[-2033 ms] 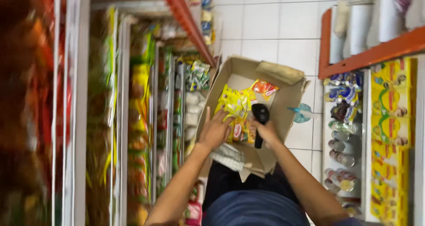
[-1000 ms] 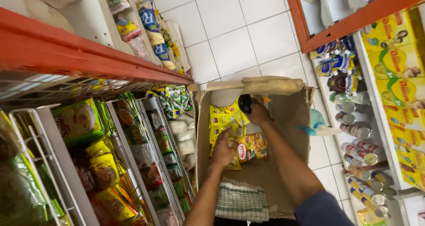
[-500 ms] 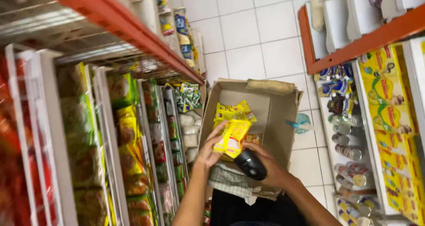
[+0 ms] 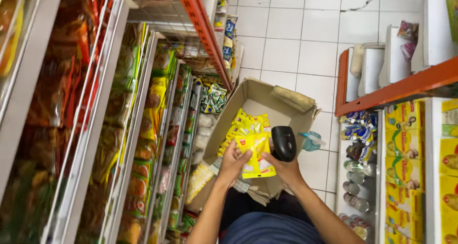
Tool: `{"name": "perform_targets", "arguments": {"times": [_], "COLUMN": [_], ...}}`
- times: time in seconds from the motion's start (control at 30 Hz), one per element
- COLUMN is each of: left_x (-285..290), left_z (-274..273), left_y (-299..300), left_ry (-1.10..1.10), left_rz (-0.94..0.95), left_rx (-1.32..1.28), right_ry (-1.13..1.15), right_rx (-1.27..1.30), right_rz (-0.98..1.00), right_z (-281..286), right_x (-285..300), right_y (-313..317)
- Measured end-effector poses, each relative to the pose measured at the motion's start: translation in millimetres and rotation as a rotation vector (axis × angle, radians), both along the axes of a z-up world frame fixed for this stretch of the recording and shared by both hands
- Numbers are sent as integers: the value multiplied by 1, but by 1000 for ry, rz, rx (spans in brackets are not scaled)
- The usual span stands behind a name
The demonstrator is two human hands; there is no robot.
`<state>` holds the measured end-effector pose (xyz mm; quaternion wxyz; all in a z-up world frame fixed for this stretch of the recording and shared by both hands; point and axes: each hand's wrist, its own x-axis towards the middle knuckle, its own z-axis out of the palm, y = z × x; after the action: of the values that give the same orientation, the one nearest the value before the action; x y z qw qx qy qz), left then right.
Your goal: The person uses a handheld barcode scanner to scan several small yellow and orange packets of food seasoning. The person picks up individual packets from a cardboard box on the floor, scans them, and then places them back onto a store shelf.
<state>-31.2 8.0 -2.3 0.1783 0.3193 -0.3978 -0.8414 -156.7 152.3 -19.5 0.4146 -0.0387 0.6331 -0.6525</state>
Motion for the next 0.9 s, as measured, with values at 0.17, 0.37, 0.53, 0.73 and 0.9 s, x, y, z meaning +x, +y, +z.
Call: {"name": "perform_targets", "arguments": {"times": [0.17, 0.37, 0.53, 0.73, 0.9], "left_x": [4, 4, 6, 32, 41], "left_z": [17, 22, 9, -3, -13], "left_y": [22, 43, 53, 51, 76], "left_ry": [-6, -32, -45, -208, 77], "left_rz": [42, 218, 315, 191, 393], "left_rx": [-87, -51, -90, -330, 244], "right_ry": [53, 48, 69, -51, -176], "right_rx": [-72, -119, -66, -85, -162], "right_rz": [71, 243, 402, 527, 577], "right_z": [0, -2, 18, 13, 18], "right_x": [-11, -20, -26, -35, -24], "right_y": [14, 29, 40, 45, 33]}}
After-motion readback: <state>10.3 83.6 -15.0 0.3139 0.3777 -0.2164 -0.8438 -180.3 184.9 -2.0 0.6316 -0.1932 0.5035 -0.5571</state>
